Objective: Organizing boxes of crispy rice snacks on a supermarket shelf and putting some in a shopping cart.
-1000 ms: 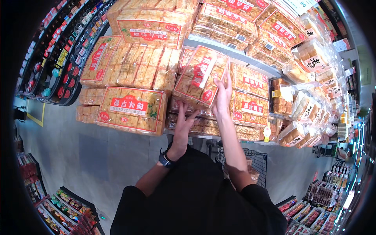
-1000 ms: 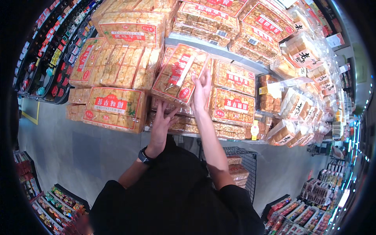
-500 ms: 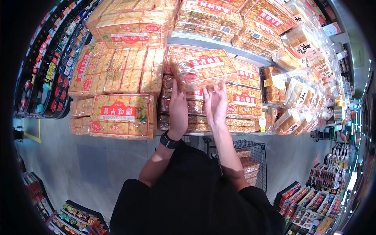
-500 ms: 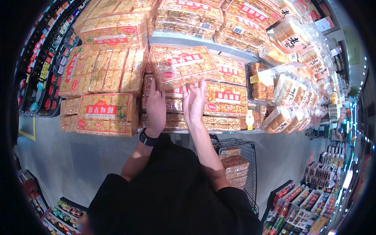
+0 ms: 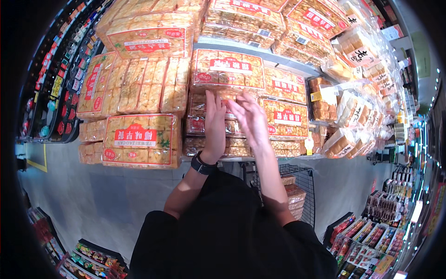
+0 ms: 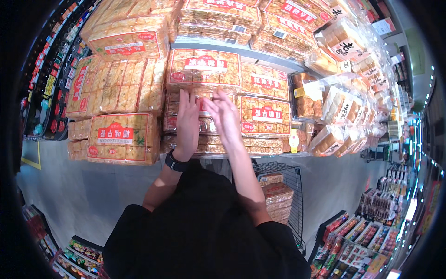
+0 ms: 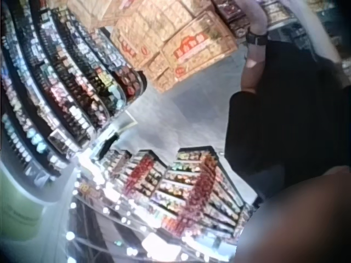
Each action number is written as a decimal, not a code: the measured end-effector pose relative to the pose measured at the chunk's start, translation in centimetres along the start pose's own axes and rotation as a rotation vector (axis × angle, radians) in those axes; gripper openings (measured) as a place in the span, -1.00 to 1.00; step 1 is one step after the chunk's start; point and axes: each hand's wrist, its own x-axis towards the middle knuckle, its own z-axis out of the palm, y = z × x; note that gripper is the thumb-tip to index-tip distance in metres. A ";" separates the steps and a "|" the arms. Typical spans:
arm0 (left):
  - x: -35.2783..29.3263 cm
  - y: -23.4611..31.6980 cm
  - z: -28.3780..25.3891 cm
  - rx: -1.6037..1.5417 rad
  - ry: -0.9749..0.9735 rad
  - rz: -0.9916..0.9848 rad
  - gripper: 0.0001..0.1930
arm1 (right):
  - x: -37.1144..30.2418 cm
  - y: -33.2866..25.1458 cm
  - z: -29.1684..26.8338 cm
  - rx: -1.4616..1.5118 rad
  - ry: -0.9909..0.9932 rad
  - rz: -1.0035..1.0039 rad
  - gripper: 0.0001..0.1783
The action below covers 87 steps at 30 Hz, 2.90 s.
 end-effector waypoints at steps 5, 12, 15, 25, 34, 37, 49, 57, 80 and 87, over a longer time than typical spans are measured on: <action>0.8 0.4 1.1 0.033 0.007 0.003 -0.19 | 0.1 -2.5 -2.2 -0.246 0.232 -0.250 -0.34; 2.3 -0.2 1.1 0.052 0.010 0.082 -0.23 | 3.3 -2.8 -3.0 -0.192 0.181 -0.184 -0.21; 2.7 -0.2 1.4 0.081 0.019 0.071 -0.24 | 3.8 -3.1 -3.8 -0.172 0.165 -0.175 -0.23; 2.1 -1.3 0.4 0.062 0.007 0.120 -0.22 | 1.8 -3.8 -4.0 -0.238 0.088 -0.080 -0.23; -2.5 -4.8 2.6 0.025 -0.100 -0.040 -0.31 | -7.5 -5.9 -12.8 -0.295 -0.013 -0.240 -0.58; -5.1 -6.1 5.6 0.061 -0.109 -0.073 -0.39 | -13.1 -6.3 -18.5 -0.149 -0.003 -0.266 -0.62; -15.7 -15.7 13.0 0.367 -0.669 -0.622 -0.63 | -36.2 10.0 -47.1 -0.172 1.261 -0.213 -0.70; -20.7 -19.3 17.0 0.454 -0.737 -0.735 -0.68 | -37.0 14.8 -54.3 -0.780 1.695 -0.044 -0.39; -22.3 -15.9 12.3 0.539 -0.473 -0.567 -0.67 | -33.2 8.5 -52.8 -0.551 1.628 0.355 -0.12; -22.2 -17.1 14.0 0.599 -0.581 -0.603 -0.72 | -39.6 9.9 -50.8 -0.256 1.618 -0.135 -0.12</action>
